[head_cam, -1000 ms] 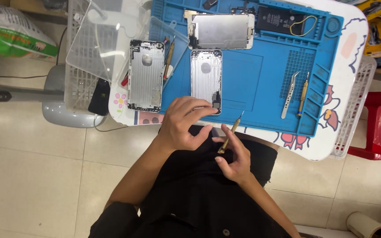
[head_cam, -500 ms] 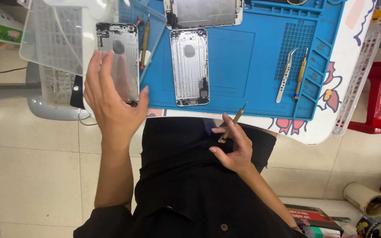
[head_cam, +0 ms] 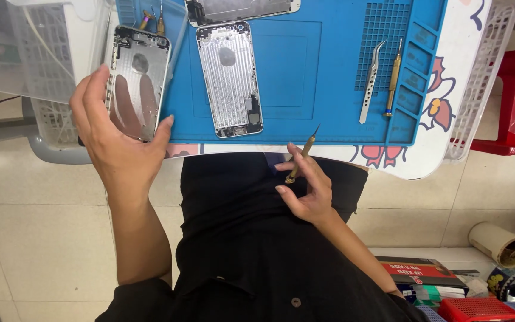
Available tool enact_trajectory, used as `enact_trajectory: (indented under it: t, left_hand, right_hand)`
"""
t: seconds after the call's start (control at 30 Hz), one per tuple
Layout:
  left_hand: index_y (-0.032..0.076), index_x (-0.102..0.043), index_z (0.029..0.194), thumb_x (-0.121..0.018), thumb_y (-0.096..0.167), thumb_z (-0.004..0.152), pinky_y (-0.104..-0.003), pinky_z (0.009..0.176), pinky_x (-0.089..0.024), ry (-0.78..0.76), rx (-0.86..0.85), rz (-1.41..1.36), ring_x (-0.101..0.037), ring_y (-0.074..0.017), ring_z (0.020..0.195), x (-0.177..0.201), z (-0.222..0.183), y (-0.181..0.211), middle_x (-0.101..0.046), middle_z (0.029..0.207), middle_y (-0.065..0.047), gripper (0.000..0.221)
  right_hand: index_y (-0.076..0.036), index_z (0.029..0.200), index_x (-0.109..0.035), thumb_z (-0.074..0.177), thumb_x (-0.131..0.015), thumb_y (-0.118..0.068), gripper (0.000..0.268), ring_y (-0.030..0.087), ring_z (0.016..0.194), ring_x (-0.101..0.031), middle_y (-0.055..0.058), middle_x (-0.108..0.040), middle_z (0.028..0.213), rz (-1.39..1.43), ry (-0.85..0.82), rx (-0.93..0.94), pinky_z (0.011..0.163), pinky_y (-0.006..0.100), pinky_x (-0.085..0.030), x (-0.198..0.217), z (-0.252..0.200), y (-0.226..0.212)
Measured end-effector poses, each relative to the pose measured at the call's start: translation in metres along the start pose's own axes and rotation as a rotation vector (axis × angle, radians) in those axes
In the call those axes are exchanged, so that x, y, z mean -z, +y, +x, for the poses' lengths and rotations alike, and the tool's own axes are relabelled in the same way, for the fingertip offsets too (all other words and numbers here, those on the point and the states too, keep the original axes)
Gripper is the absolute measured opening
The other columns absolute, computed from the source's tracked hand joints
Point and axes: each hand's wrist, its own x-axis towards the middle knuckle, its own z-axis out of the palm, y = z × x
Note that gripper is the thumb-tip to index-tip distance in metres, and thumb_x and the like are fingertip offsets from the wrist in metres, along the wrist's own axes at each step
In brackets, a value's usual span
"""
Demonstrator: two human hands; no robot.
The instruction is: Repairing and assembling components of a mobile phone on a workbench.
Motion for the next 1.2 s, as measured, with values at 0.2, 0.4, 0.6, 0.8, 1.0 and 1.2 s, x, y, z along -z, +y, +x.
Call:
enact_trajectory:
  t: [0.2, 0.4, 0.6, 0.8, 1.0, 1.2]
  left_hand:
    - [0.010, -0.025, 0.161, -0.100, 0.008, 0.081, -0.041, 0.120, -0.046, 0.051, -0.053, -0.071, -0.046, -0.0284, 0.146, 0.004, 0.003, -0.001, -0.041, 0.154, -0.014, 0.110]
    - [0.014, -0.025, 0.162, -0.100, 0.010, 0.084, -0.041, 0.119, -0.047, 0.048, -0.144, -0.100, -0.045, -0.0268, 0.146, -0.005, -0.007, 0.014, -0.039, 0.154, -0.013, 0.108]
    - [0.009, -0.033, 0.159, -0.096, 0.014, 0.079, -0.050, 0.122, -0.040, -0.141, -0.248, -0.190, -0.046, -0.0323, 0.142, -0.044, -0.014, 0.075, -0.045, 0.150, -0.015, 0.102]
    - [0.014, -0.038, 0.155, -0.089, 0.009, 0.074, -0.049, 0.118, -0.034, -0.256, -0.286, -0.307, -0.048, -0.0328, 0.140, -0.084, -0.012, 0.110, -0.051, 0.147, -0.010, 0.096]
    - [0.016, -0.038, 0.156, -0.091, 0.020, 0.074, -0.048, 0.114, -0.035, -0.324, -0.259, -0.355, -0.050, -0.0327, 0.137, -0.100, -0.020, 0.123, -0.051, 0.149, -0.011, 0.097]
    - [0.013, -0.034, 0.156, -0.084, 0.060, 0.079, -0.062, 0.116, -0.021, -0.346, -0.396, -0.368, -0.058, -0.0291, 0.133, -0.089, -0.009, 0.106, -0.054, 0.147, -0.012, 0.103]
  right_hand:
    - [0.000, 0.153, -0.043, 0.091, -0.073, 0.000, 0.069, 0.025, 0.111, -0.074, 0.025, -0.051, 0.153, 0.015, -0.001, -0.042, 0.078, 0.026, -0.061, -0.002, -0.002, -0.001]
    - [-0.001, 0.153, -0.042, 0.092, -0.071, 0.003, 0.068, 0.026, 0.111, -0.075, 0.025, -0.051, 0.153, 0.045, -0.009, -0.019, 0.075, 0.024, -0.059, -0.003, -0.008, 0.004]
    - [0.000, 0.153, -0.042, 0.093, -0.070, 0.006, 0.067, 0.026, 0.113, -0.074, 0.026, -0.052, 0.153, 0.018, 0.046, -0.073, 0.082, 0.027, -0.063, -0.002, 0.000, -0.005]
    - [-0.001, 0.163, -0.029, 0.100, -0.063, 0.011, 0.073, 0.023, 0.132, -0.063, 0.022, -0.034, 0.170, 0.166, 0.172, -0.180, 0.095, 0.028, -0.058, -0.002, 0.013, -0.015]
    - [0.003, 0.162, -0.023, 0.102, -0.055, 0.012, 0.068, 0.024, 0.137, -0.059, 0.021, -0.028, 0.171, 0.219, 0.331, -0.247, 0.087, 0.024, -0.059, 0.012, 0.033, -0.027]
    - [0.002, 0.163, -0.029, 0.102, -0.052, 0.013, 0.067, 0.025, 0.150, -0.048, 0.022, -0.038, 0.170, 0.182, 0.284, -0.276, 0.113, 0.027, -0.054, 0.032, 0.047, -0.030]
